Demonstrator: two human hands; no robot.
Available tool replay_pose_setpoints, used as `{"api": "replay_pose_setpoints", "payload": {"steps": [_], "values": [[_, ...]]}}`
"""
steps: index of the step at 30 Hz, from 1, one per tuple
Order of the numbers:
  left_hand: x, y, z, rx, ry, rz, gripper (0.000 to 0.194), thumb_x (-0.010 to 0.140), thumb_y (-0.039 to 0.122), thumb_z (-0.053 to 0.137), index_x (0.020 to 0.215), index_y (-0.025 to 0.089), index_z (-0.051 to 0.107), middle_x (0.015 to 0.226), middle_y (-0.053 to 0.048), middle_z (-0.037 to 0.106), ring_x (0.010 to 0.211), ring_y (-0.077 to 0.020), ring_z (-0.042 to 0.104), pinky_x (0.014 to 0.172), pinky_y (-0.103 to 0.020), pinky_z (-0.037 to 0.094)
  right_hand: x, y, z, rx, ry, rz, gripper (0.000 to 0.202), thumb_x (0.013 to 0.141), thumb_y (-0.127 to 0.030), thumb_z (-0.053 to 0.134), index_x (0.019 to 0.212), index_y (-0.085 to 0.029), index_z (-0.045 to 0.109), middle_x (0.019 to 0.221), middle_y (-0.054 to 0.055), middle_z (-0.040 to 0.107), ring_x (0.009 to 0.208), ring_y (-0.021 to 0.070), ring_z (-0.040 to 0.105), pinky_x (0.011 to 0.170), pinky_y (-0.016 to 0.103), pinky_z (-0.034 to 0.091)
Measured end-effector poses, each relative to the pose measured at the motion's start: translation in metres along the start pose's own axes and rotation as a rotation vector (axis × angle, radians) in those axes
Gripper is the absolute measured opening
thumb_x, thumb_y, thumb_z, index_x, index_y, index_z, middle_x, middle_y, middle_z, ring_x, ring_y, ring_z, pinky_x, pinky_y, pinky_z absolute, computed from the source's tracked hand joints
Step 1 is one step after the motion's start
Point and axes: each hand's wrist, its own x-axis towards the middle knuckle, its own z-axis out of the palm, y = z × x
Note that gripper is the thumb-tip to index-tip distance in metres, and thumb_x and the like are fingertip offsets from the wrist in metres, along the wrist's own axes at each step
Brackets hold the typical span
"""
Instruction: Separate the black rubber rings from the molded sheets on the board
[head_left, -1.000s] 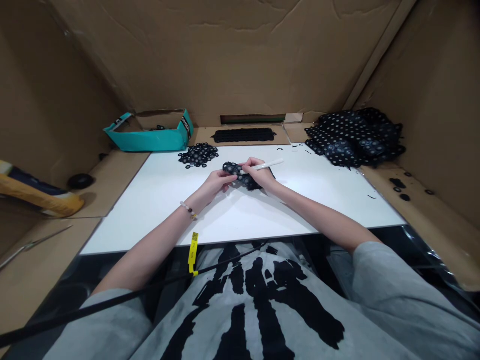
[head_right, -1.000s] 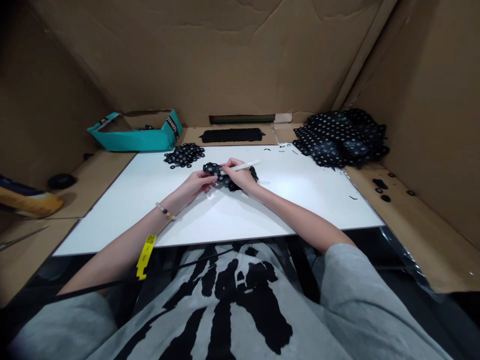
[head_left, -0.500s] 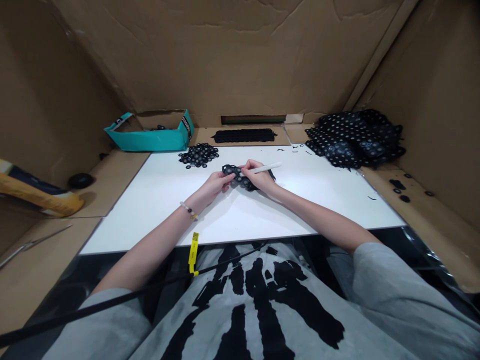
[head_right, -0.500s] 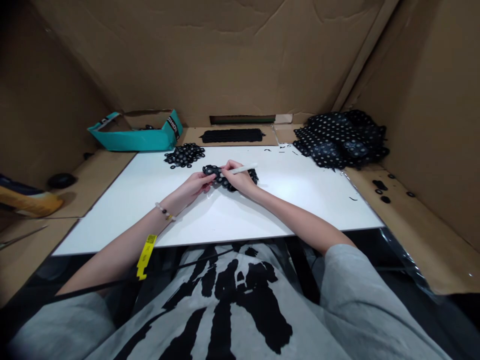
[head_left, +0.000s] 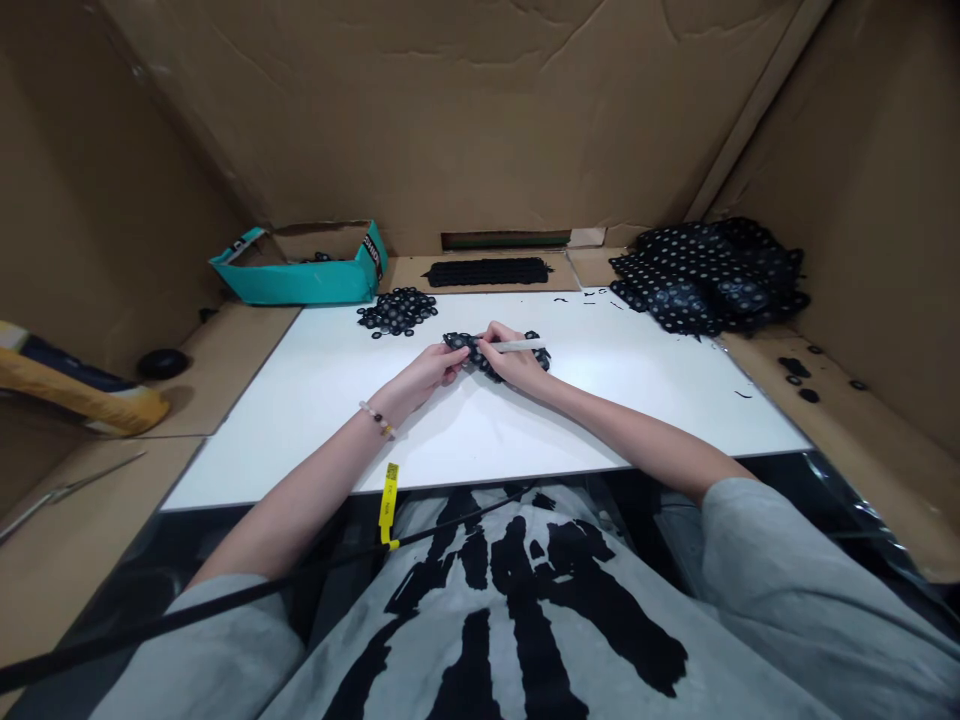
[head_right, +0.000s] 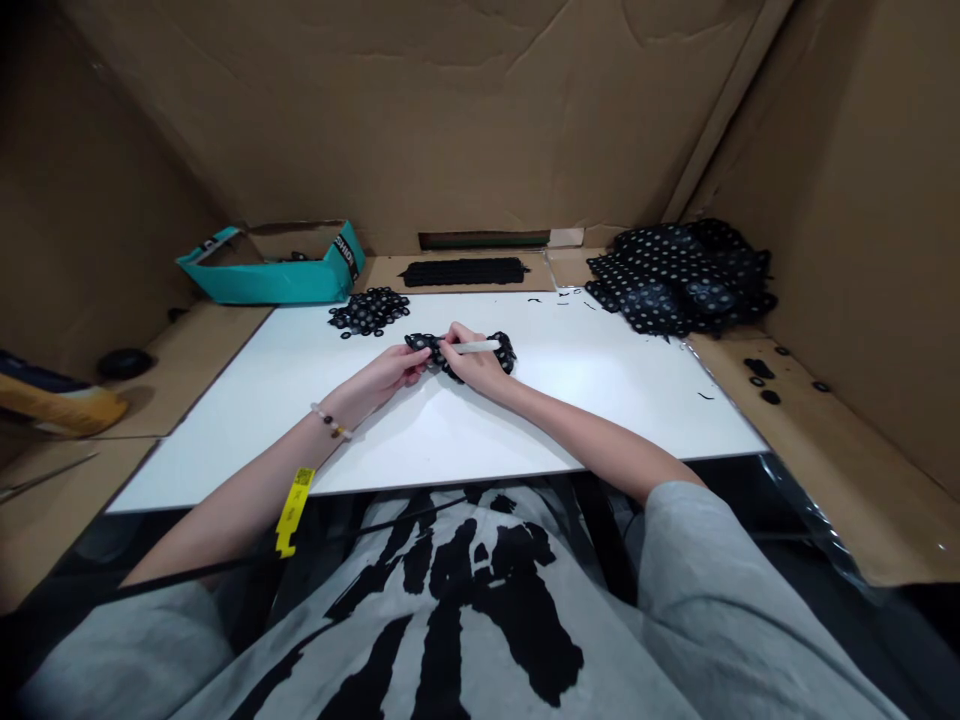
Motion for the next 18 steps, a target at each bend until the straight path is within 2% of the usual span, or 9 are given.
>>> {"api": "replay_pose_setpoints", "payload": {"steps": [3,6,11,15,18], "values": [[0.002,-0.003,0.002,0.000,0.011,0.063,0.024,0.077,0.028,0.080,0.077,0.015,0.059,0.062,0.001,0.052,0.050,-0.0072,0.043,0.044,-0.021,0.029,0.001,0.001,-0.002,0.026,0.020,0.012,0.022,0.086,-0.040,0.053,0.073,-0.025,0.045,0.078,-0.001,0.065,0.076,0.0182,0.058,0.073,0.030,0.043],[0.005,-0.008,0.004,0.024,0.034,0.141,0.031,0.070,0.026,0.085,0.088,0.015,0.063,0.068,0.001,0.058,0.053,-0.0081,0.048,0.044,-0.021,0.032,0.003,0.000,-0.005,0.049,0.060,0.053,0.023,0.085,-0.042,0.054,0.073,-0.024,0.047,0.073,-0.002,0.060,0.072,0.0172,0.055,0.070,0.029,0.041],[0.006,-0.011,0.005,0.168,0.025,0.117,0.026,0.074,0.031,0.082,0.073,0.013,0.064,0.056,0.002,0.053,0.044,-0.0058,0.039,0.041,-0.022,0.025,0.004,-0.004,-0.005,0.144,0.037,0.083,0.026,0.084,-0.045,0.057,0.073,-0.024,0.048,0.070,-0.003,0.059,0.077,0.0178,0.059,0.074,0.029,0.045],[0.001,-0.005,0.006,0.083,0.081,0.095,0.025,0.075,0.029,0.081,0.070,0.013,0.062,0.056,0.002,0.053,0.043,-0.0050,0.038,0.041,-0.022,0.024,0.006,-0.007,-0.007,0.251,0.033,0.091,0.023,0.083,-0.041,0.059,0.072,-0.023,0.051,0.083,0.000,0.068,0.096,0.0194,0.066,0.089,0.031,0.046],[-0.003,0.001,0.008,0.020,0.113,0.073,0.025,0.077,0.026,0.079,0.068,0.014,0.059,0.056,0.002,0.053,0.042,-0.0050,0.039,0.041,-0.022,0.023,0.008,-0.005,-0.009,0.289,0.045,0.108,0.020,0.081,-0.036,0.061,0.069,-0.023,0.052,0.089,0.001,0.072,0.103,0.0202,0.068,0.094,0.032,0.046]]}}
